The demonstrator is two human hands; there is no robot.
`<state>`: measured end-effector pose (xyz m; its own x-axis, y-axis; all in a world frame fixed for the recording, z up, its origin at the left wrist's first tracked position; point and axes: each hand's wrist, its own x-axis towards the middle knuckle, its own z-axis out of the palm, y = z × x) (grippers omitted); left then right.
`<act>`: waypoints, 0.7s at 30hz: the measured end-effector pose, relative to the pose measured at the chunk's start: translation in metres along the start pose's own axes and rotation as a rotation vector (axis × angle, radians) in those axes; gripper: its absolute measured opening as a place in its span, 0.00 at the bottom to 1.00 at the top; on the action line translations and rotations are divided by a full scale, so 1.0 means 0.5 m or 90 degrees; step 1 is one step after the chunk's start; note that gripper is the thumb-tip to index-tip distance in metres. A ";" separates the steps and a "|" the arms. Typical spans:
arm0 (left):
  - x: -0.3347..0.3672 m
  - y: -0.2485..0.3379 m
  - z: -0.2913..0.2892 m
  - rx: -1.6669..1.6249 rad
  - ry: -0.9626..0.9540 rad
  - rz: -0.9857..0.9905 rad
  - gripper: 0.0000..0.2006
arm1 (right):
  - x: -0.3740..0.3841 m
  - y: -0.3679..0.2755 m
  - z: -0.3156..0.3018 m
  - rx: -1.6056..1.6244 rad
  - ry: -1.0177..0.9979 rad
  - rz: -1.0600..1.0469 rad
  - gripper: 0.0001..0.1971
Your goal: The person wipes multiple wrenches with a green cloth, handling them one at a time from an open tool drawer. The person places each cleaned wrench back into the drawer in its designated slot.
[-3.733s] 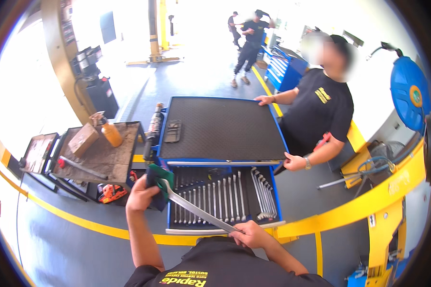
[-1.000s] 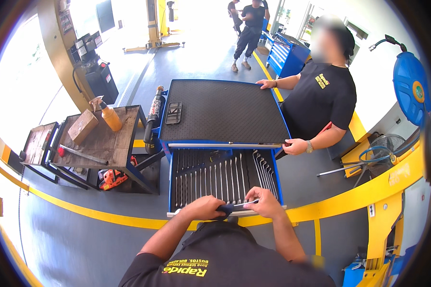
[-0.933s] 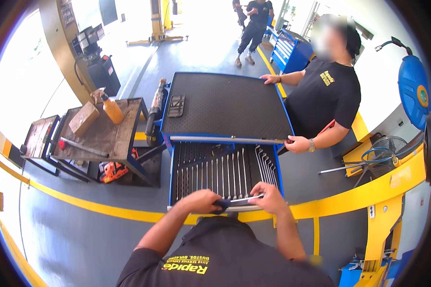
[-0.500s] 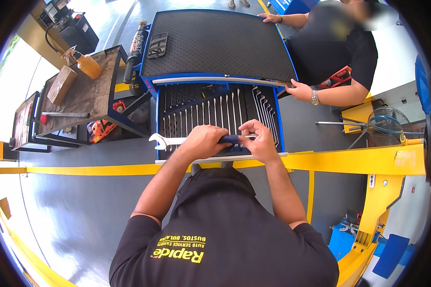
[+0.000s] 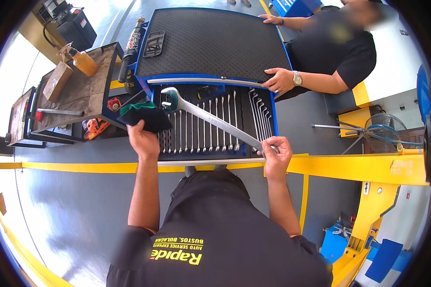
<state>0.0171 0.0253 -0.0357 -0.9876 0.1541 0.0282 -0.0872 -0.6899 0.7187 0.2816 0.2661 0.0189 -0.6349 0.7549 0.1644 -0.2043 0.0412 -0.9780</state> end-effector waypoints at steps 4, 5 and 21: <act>-0.053 -0.091 0.026 -0.285 -0.139 -0.362 0.26 | -0.026 0.012 0.060 0.057 0.022 0.008 0.06; -0.081 -0.072 0.115 -0.292 -0.089 -0.386 0.29 | -0.032 0.019 0.068 0.070 0.033 0.018 0.06; -0.028 0.065 0.194 -0.405 -0.211 -0.316 0.43 | -0.052 -0.011 0.103 -0.075 -0.440 0.431 0.10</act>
<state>0.0408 0.0695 0.0548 -0.7363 0.6711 0.0864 -0.6511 -0.7374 0.1794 0.2607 0.2128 0.0265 -0.8952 0.0935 -0.4357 0.4175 -0.1662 -0.8934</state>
